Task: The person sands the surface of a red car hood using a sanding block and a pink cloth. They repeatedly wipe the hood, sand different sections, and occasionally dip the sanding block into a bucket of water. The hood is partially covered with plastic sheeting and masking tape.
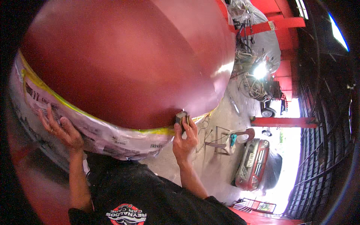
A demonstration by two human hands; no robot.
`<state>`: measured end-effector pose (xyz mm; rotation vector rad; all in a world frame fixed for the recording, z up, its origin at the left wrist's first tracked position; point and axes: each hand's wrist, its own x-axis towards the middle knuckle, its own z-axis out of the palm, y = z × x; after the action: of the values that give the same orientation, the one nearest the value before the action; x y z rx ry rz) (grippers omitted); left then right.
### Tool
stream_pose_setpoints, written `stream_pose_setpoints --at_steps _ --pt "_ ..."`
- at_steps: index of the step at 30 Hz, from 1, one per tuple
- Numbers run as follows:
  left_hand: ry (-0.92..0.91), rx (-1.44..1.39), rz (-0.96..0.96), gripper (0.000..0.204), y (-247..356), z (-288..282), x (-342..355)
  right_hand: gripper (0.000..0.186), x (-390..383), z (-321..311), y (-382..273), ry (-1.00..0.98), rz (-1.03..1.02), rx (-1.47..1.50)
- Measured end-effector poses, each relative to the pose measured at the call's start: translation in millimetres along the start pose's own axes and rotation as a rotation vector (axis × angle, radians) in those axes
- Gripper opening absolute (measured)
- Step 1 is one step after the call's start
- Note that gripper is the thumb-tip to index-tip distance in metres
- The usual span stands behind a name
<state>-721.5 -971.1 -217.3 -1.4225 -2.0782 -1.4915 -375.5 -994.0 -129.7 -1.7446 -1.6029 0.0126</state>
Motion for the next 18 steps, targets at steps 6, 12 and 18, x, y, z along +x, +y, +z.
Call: stream_pose_setpoints --at_steps 6,12,18 --pt "-0.062 0.045 -0.01 0.058 4.2 -5.6 1.3 0.028 -4.7 -4.3 5.3 -0.027 -0.009 -0.065" --pt "-0.085 0.065 0.002 0.06 -0.6 -5.3 1.7 0.028 -1.7 -5.2 4.2 -0.035 -0.05 -0.108" --pt "-0.111 0.076 -0.015 0.061 1.9 -7.7 2.7 0.027 -5.2 -2.7 2.4 -0.018 -0.019 -0.078"
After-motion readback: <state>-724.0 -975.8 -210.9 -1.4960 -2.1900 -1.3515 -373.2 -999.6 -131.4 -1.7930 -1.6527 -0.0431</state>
